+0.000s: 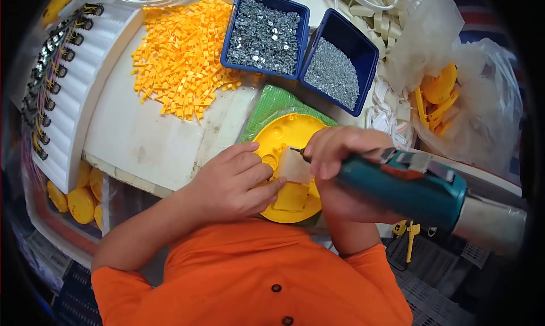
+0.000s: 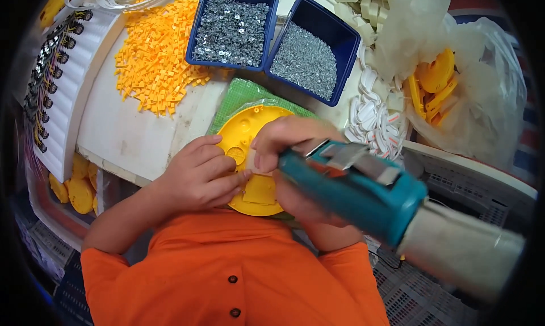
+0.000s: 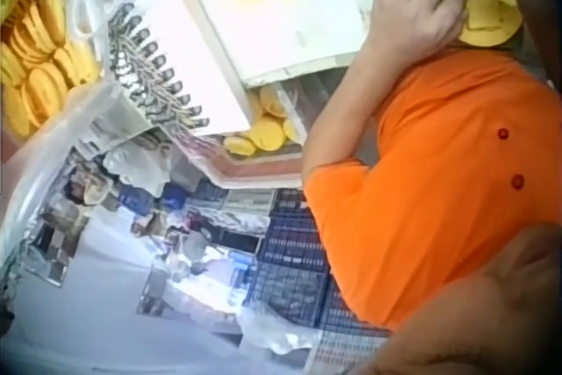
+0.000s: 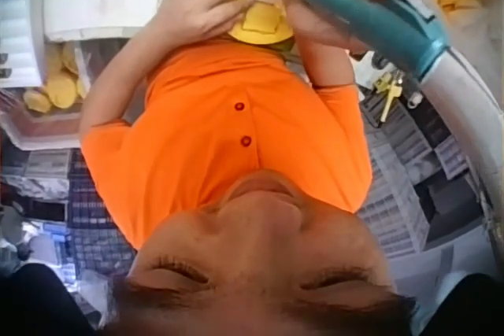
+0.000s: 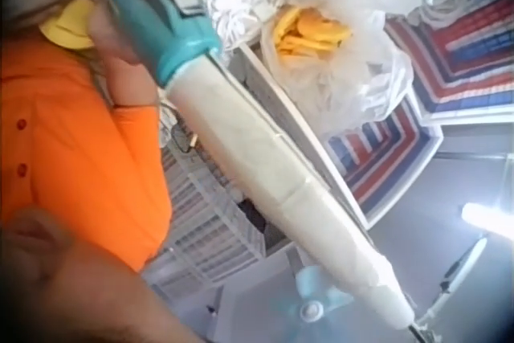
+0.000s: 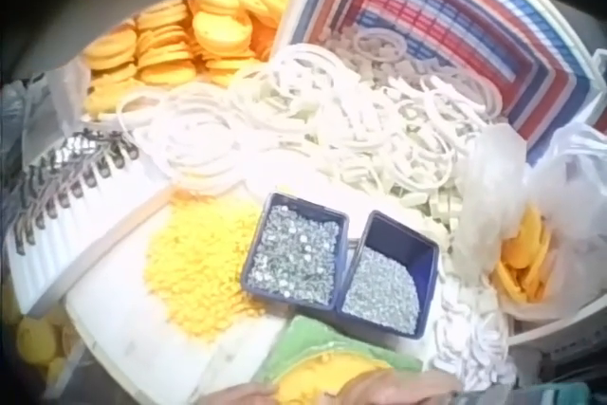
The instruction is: Assemble yellow plastic toy components using pneumatic tools and small metal parts.
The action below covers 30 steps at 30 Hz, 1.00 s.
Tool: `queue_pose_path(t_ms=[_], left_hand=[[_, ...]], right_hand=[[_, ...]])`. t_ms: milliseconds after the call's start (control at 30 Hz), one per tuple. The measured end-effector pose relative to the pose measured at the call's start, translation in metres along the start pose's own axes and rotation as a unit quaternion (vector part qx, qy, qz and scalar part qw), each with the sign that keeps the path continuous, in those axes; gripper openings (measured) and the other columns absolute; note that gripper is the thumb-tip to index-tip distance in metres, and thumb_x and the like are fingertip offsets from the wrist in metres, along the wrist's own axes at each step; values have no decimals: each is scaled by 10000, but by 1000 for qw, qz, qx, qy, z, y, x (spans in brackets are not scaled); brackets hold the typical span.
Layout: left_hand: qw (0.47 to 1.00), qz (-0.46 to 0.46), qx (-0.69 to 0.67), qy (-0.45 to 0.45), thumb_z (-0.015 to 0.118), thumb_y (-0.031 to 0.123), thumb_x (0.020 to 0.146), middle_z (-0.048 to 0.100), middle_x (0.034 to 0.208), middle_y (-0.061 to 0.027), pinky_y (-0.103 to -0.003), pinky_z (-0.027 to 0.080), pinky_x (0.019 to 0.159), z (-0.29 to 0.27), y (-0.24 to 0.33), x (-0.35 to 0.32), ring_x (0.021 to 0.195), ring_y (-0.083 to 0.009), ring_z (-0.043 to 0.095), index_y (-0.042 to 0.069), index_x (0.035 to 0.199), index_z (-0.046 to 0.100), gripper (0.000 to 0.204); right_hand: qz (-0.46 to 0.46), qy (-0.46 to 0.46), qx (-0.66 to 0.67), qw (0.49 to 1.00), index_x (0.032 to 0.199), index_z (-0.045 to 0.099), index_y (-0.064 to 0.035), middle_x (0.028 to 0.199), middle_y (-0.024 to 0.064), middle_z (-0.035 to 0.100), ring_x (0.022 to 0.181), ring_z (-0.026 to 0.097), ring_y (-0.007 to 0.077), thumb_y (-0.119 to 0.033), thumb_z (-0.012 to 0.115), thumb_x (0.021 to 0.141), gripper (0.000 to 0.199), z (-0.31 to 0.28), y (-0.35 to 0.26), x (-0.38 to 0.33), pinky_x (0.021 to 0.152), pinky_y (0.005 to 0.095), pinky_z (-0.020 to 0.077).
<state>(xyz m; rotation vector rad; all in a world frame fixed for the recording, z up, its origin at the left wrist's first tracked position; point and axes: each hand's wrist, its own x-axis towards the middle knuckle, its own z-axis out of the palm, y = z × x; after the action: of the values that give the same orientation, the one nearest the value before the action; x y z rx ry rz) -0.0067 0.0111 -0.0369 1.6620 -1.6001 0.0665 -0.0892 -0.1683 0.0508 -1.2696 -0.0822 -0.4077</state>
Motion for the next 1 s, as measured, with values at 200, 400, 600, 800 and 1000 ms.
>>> queue_pose_path(t_ms=[200, 400, 600, 800, 1000], left_hand=[[1000, 10, -15, 26, 779, 204, 758, 638, 930, -11, -447, 515, 1001, -1, 1, -3, 868, -195, 631, 108, 1035, 760, 293], [999, 5, -15, 38, 788, 173, 741, 648, 918, -13, -449, 530, 986, 2, 1, -2, 872, -198, 638, 75, 1001, 762, 280], [999, 8, -21, 31, 794, 166, 733, 646, 899, -13, -445, 530, 985, 3, 1, -3, 848, -196, 644, 71, 962, 760, 250], [999, 14, -19, 42, 801, 174, 724, 645, 901, -21, -444, 532, 975, 4, -1, 0, 843, -196, 648, 75, 959, 760, 258], [999, 16, -7, 30, 774, 146, 745, 643, 894, -27, -445, 532, 961, -5, -5, -1, 827, -211, 646, 80, 981, 754, 246]], right_hand=[[-22, -11, -52, 998, 1234, 588, -92, 716, 80, 615, 628, 595, 231, -446, 455, 1009, 439, 8, -20, -21, 705, 395, 493], [1, -20, -71, 997, 1128, 569, -94, 691, 84, 610, 579, 587, 245, -431, 436, 1040, 373, 7, -8, -30, 679, 422, 497], [-48, -37, -102, 993, 1072, 625, -33, 678, 114, 655, 577, 630, 262, -148, 629, 969, 155, 10, 1, -30, 626, 400, 529], [-55, -48, -52, 996, 1286, 566, -42, 706, 121, 682, 663, 681, 284, -208, 575, 1017, 316, -10, -8, -26, 722, 456, 556], [47, 30, -407, 912, 1242, 611, 17, 1066, 162, 631, 1030, 601, 308, -594, 516, 931, 692, -17, -24, -31, 973, 437, 438]])
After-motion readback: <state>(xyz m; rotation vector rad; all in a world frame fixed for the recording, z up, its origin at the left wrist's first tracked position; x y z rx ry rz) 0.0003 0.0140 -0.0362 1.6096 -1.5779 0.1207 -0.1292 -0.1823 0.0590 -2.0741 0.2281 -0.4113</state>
